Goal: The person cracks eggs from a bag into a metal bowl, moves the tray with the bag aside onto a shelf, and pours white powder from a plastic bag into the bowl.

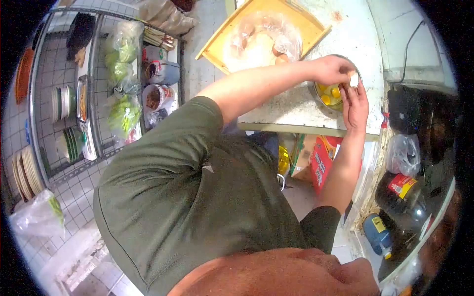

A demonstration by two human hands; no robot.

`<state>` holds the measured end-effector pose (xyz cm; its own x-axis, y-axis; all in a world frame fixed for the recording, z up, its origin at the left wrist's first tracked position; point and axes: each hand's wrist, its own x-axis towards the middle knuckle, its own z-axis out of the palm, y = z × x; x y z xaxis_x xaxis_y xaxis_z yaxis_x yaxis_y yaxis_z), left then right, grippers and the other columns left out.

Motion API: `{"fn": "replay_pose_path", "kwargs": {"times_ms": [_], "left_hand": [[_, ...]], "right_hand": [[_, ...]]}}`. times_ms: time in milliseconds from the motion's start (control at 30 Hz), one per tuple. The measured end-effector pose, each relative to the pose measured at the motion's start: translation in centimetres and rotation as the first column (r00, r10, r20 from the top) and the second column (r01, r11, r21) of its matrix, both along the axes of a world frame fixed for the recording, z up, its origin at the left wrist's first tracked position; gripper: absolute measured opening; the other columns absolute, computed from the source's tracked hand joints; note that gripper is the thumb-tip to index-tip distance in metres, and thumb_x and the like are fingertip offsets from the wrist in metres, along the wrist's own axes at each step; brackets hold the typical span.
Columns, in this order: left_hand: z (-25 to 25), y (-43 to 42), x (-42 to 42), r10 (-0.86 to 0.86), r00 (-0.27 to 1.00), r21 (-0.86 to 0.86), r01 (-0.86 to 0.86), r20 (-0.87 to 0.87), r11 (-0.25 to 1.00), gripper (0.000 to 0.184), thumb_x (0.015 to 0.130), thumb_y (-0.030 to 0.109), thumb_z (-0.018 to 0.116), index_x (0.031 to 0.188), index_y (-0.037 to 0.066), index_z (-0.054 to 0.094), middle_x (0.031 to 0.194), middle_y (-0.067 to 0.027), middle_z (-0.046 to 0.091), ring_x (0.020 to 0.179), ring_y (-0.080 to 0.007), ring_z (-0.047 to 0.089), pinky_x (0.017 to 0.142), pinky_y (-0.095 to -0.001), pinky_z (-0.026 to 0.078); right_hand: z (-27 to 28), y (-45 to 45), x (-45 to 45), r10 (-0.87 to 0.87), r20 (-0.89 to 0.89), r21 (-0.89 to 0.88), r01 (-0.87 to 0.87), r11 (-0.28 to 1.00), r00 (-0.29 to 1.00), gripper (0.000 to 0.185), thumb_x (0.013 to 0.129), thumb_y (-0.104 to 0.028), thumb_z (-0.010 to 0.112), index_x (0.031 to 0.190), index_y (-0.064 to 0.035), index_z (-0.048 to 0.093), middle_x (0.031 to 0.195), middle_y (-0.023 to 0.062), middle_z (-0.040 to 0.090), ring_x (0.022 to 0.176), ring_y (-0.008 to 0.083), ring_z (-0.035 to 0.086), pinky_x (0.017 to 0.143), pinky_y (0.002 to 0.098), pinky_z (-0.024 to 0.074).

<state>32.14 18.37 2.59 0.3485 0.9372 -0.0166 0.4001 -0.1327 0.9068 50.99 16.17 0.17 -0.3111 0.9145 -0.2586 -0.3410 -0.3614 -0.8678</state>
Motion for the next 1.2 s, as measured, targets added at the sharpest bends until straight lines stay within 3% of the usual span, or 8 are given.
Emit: {"fn": "replay_pose_path", "kwargs": {"times_ms": [200,567,700,900,967,1033,1133,1200], "left_hand": [[1.5,-1.4,-0.1,-0.004,0.998,0.014,0.005,-0.055,1.0,0.077,0.073,0.049,0.074,0.127,-0.001,0.053,0.12,-0.0196,0.06,0.111,-0.0313,0.058,0.095,-0.0377,0.046],[1.8,-6.2,-4.6,0.168,0.986,0.424,-0.152,0.0,0.893,0.032,0.064,0.03,0.074,0.088,0.009,0.066,0.082,-0.0128,0.067,0.078,-0.034,0.064,0.07,-0.0438,0.051],[1.5,-15.7,-13.1,0.455,0.89,0.606,-0.381,0.035,0.698,0.029,0.07,0.034,0.074,0.083,0.011,0.063,0.076,-0.0093,0.064,0.08,-0.0301,0.062,0.073,-0.0426,0.048],[-2.6,-40.7,-26.4,0.84,0.536,0.381,-0.762,-0.083,0.524,0.032,0.074,0.034,0.074,0.094,0.011,0.063,0.091,-0.0072,0.064,0.085,-0.027,0.061,0.078,-0.0408,0.046],[-3.8,-50.5,-28.6,0.973,0.222,0.514,-0.829,-0.055,0.219,0.035,0.073,0.032,0.075,0.098,0.008,0.065,0.09,-0.01,0.066,0.084,-0.0291,0.063,0.075,-0.0413,0.049],[-2.6,-58.1,-30.1,0.896,0.051,0.244,-0.954,-0.442,0.175,0.033,0.074,0.029,0.076,0.098,0.008,0.067,0.092,-0.0116,0.067,0.085,-0.0293,0.065,0.077,-0.0407,0.051],[-2.4,-67.1,-31.8,0.741,-0.207,0.085,-0.976,-0.639,-0.2,0.039,0.073,0.029,0.078,0.104,0.008,0.067,0.101,-0.0133,0.066,0.096,-0.0319,0.062,0.086,-0.0434,0.049],[-7.7,-74.9,-32.0,0.488,-0.405,0.435,-0.899,-0.773,-0.057,0.071,0.068,0.043,0.081,0.124,0.007,0.056,0.115,-0.0154,0.063,0.107,-0.0333,0.059,0.091,-0.0431,0.047]], "right_hand": [[2.4,-0.6,-0.9,0.112,-0.042,0.045,-0.11,0.993,0.993,0.05,0.096,-0.004,0.046,0.142,0.0049,0.032,0.135,0.0166,0.048,0.121,0.0242,0.05,0.103,0.0365,0.0398],[3.1,-1.8,-4.2,0.37,-0.317,0.053,-0.373,0.926,0.873,0.063,0.099,-0.047,0.037,0.139,0.0022,0.037,0.143,0.0166,0.038,0.133,0.0279,0.035,0.113,0.0437,0.0233],[5.4,-4.8,-11.0,0.405,0.143,0.168,-0.426,0.889,0.903,0.069,0.096,-0.052,0.04,0.141,0.0002,0.035,0.146,0.0209,0.035,0.136,0.0347,0.033,0.113,0.0462,0.0269],[8.0,-9.1,-19.5,0.509,0.454,-0.01,-0.567,0.824,0.732,0.054,0.099,-0.031,0.039,0.145,-0.0019,0.032,0.149,0.0218,0.031,0.133,0.0383,0.038,0.113,0.0471,0.0269],[8.4,-11.4,-22.5,0.547,0.494,-0.06,-0.602,0.797,0.676,0.056,0.099,-0.033,0.039,0.145,-0.0015,0.031,0.149,0.0201,0.032,0.133,0.0365,0.038,0.113,0.0462,0.0268],[7.9,-10.7,-22.9,0.611,0.472,-0.088,-0.655,0.75,0.636,0.059,0.1,-0.037,0.039,0.146,-0.0011,0.029,0.15,0.0167,0.032,0.135,0.0333,0.036,0.114,0.0446,0.0259],[5.5,-10.0,-21.8,0.542,0.436,0.008,-0.605,0.796,0.718,0.052,0.101,-0.032,0.041,0.142,-0.0001,0.036,0.145,0.0183,0.039,0.132,0.0323,0.041,0.106,0.0426,0.0356],[5.4,-9.5,-21.4,0.495,0.46,0.055,-0.58,0.813,0.738,0.049,0.1,-0.029,0.045,0.139,0.0009,0.038,0.139,0.0196,0.045,0.126,0.0313,0.048,0.102,0.0416,0.0392]]}}
